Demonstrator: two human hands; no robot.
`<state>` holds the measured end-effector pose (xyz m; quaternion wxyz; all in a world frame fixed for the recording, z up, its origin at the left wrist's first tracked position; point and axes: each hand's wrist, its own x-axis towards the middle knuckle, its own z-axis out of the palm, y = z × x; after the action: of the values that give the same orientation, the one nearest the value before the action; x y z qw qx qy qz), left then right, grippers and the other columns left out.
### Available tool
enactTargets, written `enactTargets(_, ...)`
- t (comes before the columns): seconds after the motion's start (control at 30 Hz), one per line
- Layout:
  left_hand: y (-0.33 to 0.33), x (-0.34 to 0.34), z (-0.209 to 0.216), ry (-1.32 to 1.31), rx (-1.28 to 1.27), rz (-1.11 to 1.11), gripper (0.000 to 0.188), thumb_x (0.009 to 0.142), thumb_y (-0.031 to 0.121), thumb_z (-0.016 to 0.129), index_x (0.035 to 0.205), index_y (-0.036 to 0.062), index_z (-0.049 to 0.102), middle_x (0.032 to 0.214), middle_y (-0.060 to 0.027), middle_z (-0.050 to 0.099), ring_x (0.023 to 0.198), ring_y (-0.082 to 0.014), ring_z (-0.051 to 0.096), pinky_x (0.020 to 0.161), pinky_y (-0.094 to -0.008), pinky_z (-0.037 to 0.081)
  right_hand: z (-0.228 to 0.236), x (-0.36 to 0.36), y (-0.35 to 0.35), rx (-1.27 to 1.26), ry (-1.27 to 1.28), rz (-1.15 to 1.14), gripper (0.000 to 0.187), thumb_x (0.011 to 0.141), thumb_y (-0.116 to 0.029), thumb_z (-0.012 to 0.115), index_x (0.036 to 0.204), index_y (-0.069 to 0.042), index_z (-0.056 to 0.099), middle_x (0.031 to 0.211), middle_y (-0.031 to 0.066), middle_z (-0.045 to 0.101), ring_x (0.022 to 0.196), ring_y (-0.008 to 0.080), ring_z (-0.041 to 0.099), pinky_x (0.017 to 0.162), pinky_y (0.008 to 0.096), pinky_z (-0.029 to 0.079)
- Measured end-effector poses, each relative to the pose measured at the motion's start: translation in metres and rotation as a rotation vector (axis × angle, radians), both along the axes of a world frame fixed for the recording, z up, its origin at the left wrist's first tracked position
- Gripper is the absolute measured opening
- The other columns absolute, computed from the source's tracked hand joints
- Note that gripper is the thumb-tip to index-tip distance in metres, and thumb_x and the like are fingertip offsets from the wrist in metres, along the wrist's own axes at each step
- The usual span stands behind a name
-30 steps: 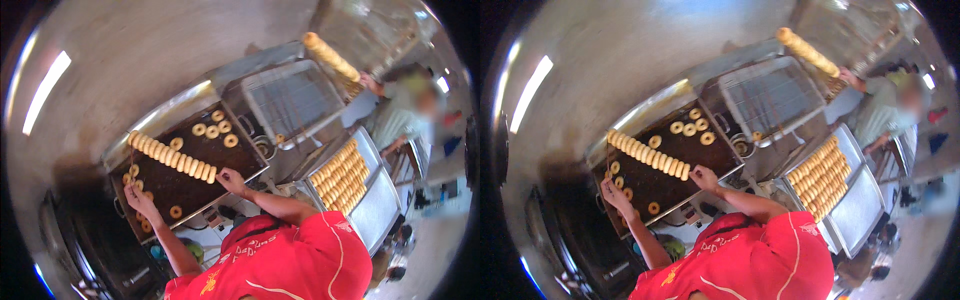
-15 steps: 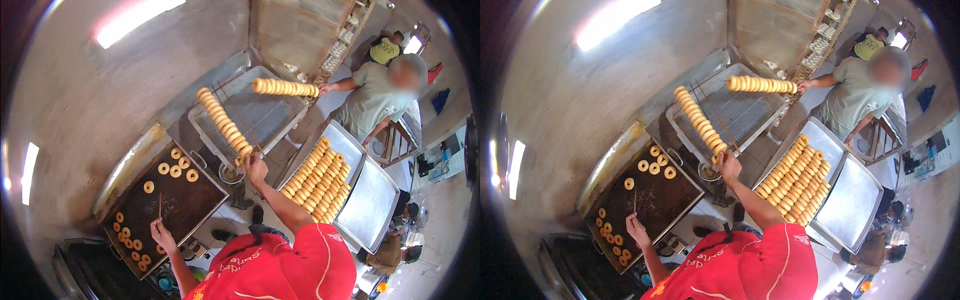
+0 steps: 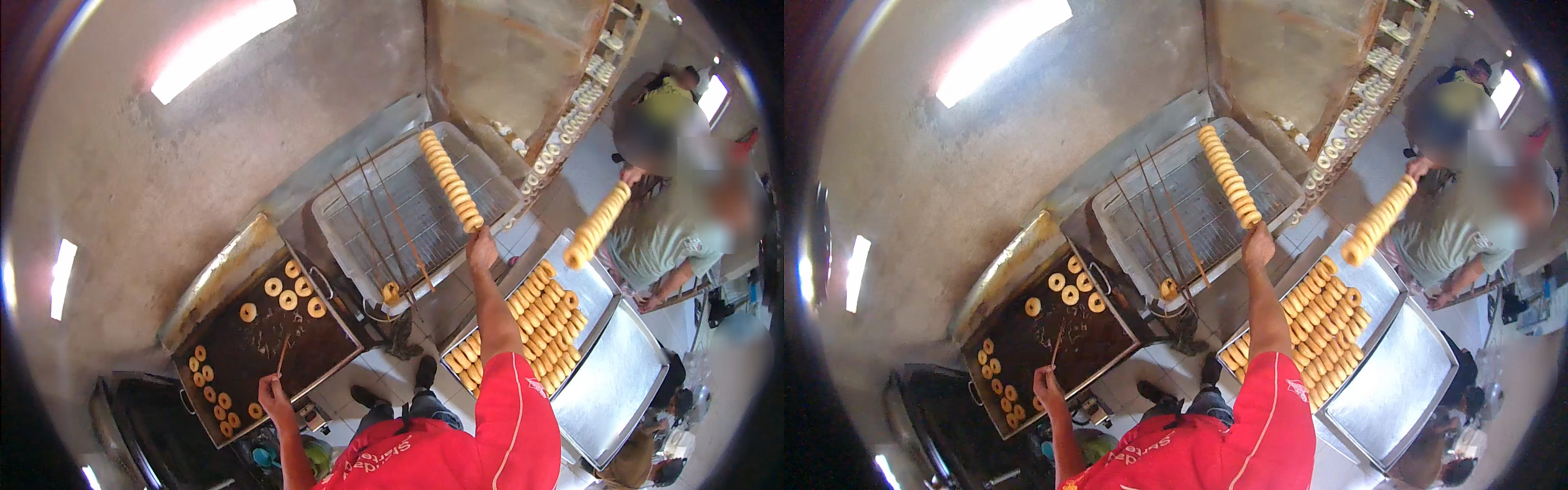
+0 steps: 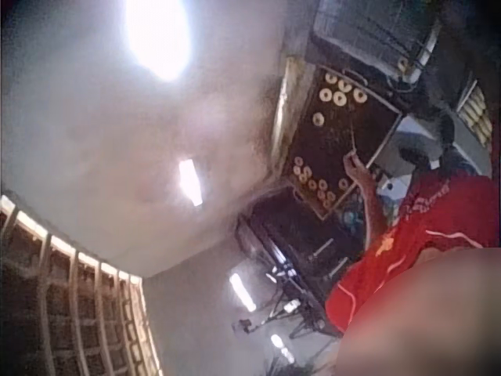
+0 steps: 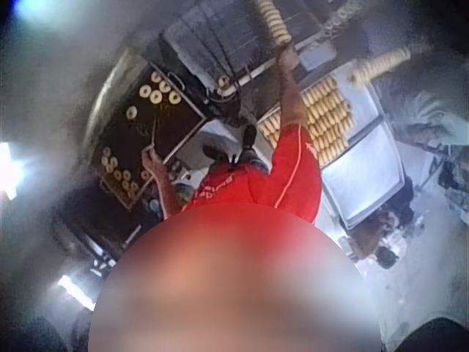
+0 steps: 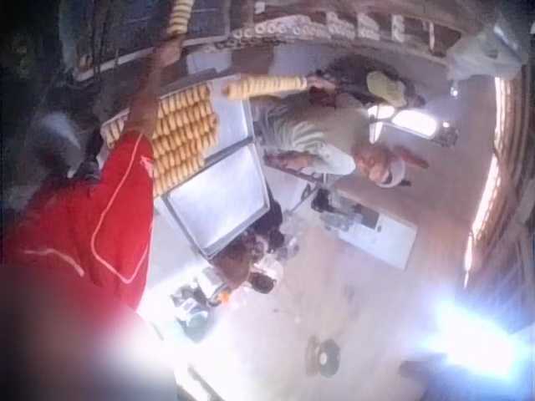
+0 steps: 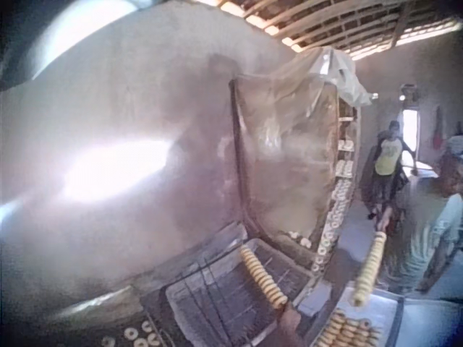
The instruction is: The person uses a long metal skewer to thread round doughnuts from a tray onto the skewer, forming a spiral stack. The person then transfers the assembled skewer to a nearby rack and repeats the process with additional doughnuts.
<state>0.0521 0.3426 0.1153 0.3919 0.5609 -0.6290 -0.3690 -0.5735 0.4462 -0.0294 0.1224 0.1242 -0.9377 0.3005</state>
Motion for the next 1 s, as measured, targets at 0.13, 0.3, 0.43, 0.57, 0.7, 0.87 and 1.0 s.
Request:
enactTargets(0.13,0.004,-0.033,0.008,0.003,0.098,0.018,0.018,0.108,0.018,0.059,0.099,0.0037,0.067,0.080,0.0069,0.049,0.065,-0.0022,0.035,0.057,-0.0240,0.028,-0.007,-0.015,0.009,0.176,0.071,-0.108,0.024,0.092,-0.019,0.068,0.115,-0.011,0.068,0.116,0.0096,0.069,0.114,0.0334,0.060,0.093,0.0518,0.046)
enactTargets(0.3,0.019,-0.029,0.020,0.222,0.294,0.143,0.019,0.108,0.023,0.060,0.101,0.0068,0.067,0.074,0.0070,0.042,0.057,-0.0017,0.034,0.050,-0.0242,0.026,-0.004,0.081,-0.023,0.038,0.092,0.279,0.032,0.093,-0.024,0.068,0.123,-0.014,0.064,0.114,0.0111,0.068,0.112,0.0345,0.062,0.093,0.0521,0.044)
enactTargets(0.43,0.008,-0.037,0.017,0.368,0.474,0.146,0.018,0.107,0.025,0.062,0.103,0.0096,0.069,0.073,0.0079,0.040,0.055,-0.0016,0.034,0.048,-0.0231,0.025,-0.017,0.121,-0.044,0.174,0.024,0.484,0.032,0.101,-0.025,0.059,0.130,-0.013,0.063,0.111,0.0126,0.073,0.108,0.0364,0.065,0.094,0.0534,0.044)
enactTargets(0.57,-0.011,0.018,-0.040,0.172,0.359,0.098,0.015,0.106,0.019,0.063,0.102,0.0071,0.070,0.074,0.0053,0.052,0.056,-0.0047,0.042,0.049,-0.0253,0.032,0.011,0.166,-0.057,-0.223,-0.204,0.496,0.038,0.104,-0.016,0.055,0.140,-0.007,0.060,0.114,0.0172,0.073,0.113,0.0400,0.066,0.095,0.0527,0.049)
enactTargets(0.7,-0.052,0.041,-0.076,-0.178,-0.083,-0.024,0.015,0.103,0.015,0.064,0.101,0.0012,0.068,0.087,-0.0103,0.070,0.078,-0.0235,0.065,0.075,-0.0388,0.053,0.043,0.246,-0.012,-0.134,-0.255,0.775,0.042,0.103,-0.007,0.055,0.144,-0.011,0.062,0.116,0.0225,0.072,0.101,0.0449,0.069,0.089,0.0489,0.055)
enactTargets(0.87,-0.115,0.025,-0.061,-0.412,0.089,-0.185,0.014,0.100,0.019,0.066,0.100,0.0049,0.066,0.095,-0.0196,0.072,0.087,-0.0408,0.071,0.075,-0.0482,0.055,0.128,0.374,0.099,0.373,-0.281,0.752,0.046,0.099,-0.011,0.061,0.140,-0.029,0.069,0.087,0.0169,0.068,0.081,0.0367,0.071,0.068,0.0476,0.057)
enactTargets(1.0,-0.157,0.014,-0.081,-0.515,-0.011,-0.334,0.013,0.099,0.018,0.062,0.099,0.0054,0.063,0.097,-0.0202,0.072,0.092,-0.0442,0.070,0.077,-0.0539,0.056,0.198,0.400,0.130,0.658,-0.269,0.673,0.055,0.090,-0.010,0.064,0.140,-0.032,0.069,0.081,0.0104,0.066,0.069,0.0322,0.070,0.061,0.0458,0.057)
